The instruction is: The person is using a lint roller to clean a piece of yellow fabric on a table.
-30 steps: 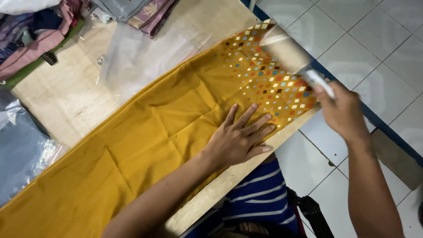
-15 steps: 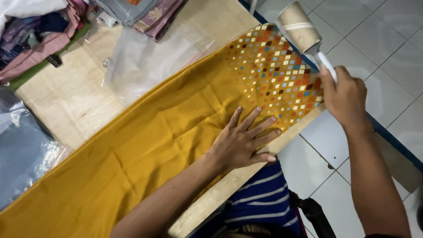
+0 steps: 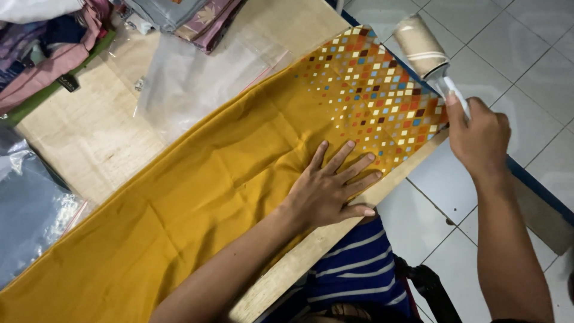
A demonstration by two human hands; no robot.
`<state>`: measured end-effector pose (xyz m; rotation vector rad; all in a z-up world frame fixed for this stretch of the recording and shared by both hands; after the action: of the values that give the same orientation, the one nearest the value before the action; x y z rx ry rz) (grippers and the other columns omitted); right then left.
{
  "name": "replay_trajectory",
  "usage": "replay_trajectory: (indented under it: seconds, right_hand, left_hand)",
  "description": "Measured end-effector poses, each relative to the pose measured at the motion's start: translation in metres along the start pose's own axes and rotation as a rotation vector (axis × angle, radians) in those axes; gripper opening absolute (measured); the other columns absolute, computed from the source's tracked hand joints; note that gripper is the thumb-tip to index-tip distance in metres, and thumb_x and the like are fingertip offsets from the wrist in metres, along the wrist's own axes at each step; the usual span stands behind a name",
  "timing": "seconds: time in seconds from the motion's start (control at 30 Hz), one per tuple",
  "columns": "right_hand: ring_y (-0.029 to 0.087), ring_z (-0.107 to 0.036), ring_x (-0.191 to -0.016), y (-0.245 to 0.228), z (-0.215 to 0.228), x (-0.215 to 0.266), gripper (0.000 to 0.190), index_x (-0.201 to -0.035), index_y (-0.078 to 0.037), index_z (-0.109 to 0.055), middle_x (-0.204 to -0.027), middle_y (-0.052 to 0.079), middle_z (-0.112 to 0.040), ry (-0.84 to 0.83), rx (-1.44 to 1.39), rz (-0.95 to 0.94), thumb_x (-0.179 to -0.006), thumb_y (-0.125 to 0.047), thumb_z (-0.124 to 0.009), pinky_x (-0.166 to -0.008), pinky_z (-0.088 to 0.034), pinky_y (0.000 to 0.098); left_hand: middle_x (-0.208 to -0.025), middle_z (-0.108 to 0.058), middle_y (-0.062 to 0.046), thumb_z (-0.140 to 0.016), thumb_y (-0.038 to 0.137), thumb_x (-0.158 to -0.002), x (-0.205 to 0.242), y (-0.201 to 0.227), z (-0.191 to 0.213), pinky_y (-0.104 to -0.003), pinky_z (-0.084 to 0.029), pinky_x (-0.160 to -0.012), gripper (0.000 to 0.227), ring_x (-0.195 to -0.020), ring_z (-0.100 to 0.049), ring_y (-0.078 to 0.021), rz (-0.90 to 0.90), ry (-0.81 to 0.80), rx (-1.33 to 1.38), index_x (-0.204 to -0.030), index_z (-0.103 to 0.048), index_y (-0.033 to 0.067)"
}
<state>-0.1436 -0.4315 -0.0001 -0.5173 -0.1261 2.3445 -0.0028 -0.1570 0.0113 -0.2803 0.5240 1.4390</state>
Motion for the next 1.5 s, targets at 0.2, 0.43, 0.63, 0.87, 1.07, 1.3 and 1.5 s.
replay_trajectory:
  seconds: [0.2, 0.43, 0.63, 0.87, 1.07, 1.3, 1.5]
  right_hand:
    - [0.035, -0.052, -0.054, -0.045, 0.014, 0.008, 0.04, -0.101, -0.002, -0.066, -0.063, 0.013, -0.058, -0.212, 0.001, 0.123, -0.117, -0.037, -0.053, -0.053, -0.038, 0.0485]
    - [0.043, -0.065, -0.082, 0.005, -0.007, -0.006, 0.059, -0.105, 0.002, -0.072, -0.087, 0.022, -0.071, -0.022, 0.175, -0.029, -0.129, -0.046, -0.049, -0.062, -0.046, 0.0536]
    - [0.023, -0.039, -0.051, -0.037, 0.014, 0.014, 0.036, -0.096, -0.003, -0.063, -0.058, 0.005, -0.046, -0.196, -0.163, 0.094, -0.117, -0.031, -0.054, -0.052, -0.031, 0.0415]
    - [0.038, -0.055, -0.066, 0.011, -0.006, -0.003, 0.052, -0.096, -0.001, -0.065, -0.075, 0.018, -0.062, 0.016, 0.127, 0.025, -0.128, -0.04, -0.055, -0.059, -0.042, 0.0519]
    - [0.023, -0.039, -0.057, -0.027, 0.04, 0.043, 0.043, -0.089, -0.005, -0.057, -0.061, 0.007, -0.044, -0.295, -0.23, -0.17, -0.114, -0.04, -0.05, -0.055, -0.03, 0.0421]
    - [0.04, -0.057, -0.067, 0.034, 0.004, 0.066, 0.057, -0.094, 0.0, -0.065, -0.072, 0.017, -0.061, -0.072, 0.068, -0.126, -0.128, -0.042, -0.045, -0.062, -0.04, 0.0507]
    - [0.025, -0.039, -0.066, 0.025, 0.045, 0.085, 0.068, -0.077, -0.001, -0.044, -0.063, 0.009, -0.04, -0.119, -0.215, -0.337, -0.123, -0.05, -0.038, -0.064, -0.029, 0.0436]
  left_hand:
    - [-0.158, -0.051, 0.003, -0.042, 0.076, -0.097, -0.001, 0.0, 0.005, -0.064, -0.04, -0.119, 0.069, -0.152, -0.04, -0.0331, -0.02, 0.059, -0.003, -0.145, -0.062, 0.0317]
    - [-0.159, -0.05, 0.004, -0.039, 0.075, -0.097, 0.001, -0.001, 0.0, -0.065, -0.035, -0.122, 0.069, -0.153, -0.039, -0.0345, -0.013, -0.005, 0.009, -0.149, -0.058, 0.0325]
    - [-0.159, -0.049, 0.004, -0.04, 0.077, -0.096, 0.001, -0.002, -0.002, -0.065, -0.036, -0.122, 0.071, -0.153, -0.039, -0.0338, -0.015, 0.015, 0.0, -0.148, -0.059, 0.0328]
    - [-0.158, -0.052, 0.002, -0.036, 0.075, -0.098, 0.0, 0.0, 0.002, -0.064, -0.032, -0.123, 0.07, -0.154, -0.034, -0.033, -0.019, 0.019, 0.005, -0.148, -0.059, 0.0321]
    - [-0.157, -0.053, 0.002, -0.039, 0.075, -0.097, 0.0, -0.001, 0.002, -0.065, -0.036, -0.12, 0.07, -0.152, -0.039, -0.0344, -0.028, 0.028, 0.002, -0.147, -0.06, 0.0312]
    - [-0.156, -0.055, 0.002, -0.038, 0.073, -0.098, -0.001, -0.001, 0.004, -0.065, -0.036, -0.12, 0.068, -0.152, -0.04, -0.0343, -0.017, 0.028, 0.023, -0.145, -0.062, 0.0308]
    - [-0.155, -0.056, -0.001, -0.039, 0.074, -0.097, -0.001, 0.0, 0.004, -0.065, -0.033, -0.121, 0.069, -0.152, -0.038, -0.0351, -0.026, 0.03, 0.02, -0.145, -0.062, 0.0291]
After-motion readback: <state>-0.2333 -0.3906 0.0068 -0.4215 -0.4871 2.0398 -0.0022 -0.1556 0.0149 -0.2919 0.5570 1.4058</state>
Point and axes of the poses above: each hand's wrist, its own x-axis away from the middle knuckle, its own z-axis out of the back of the hand, y = z × x, the point moved 6 cm from there along -x, towards the middle knuckle
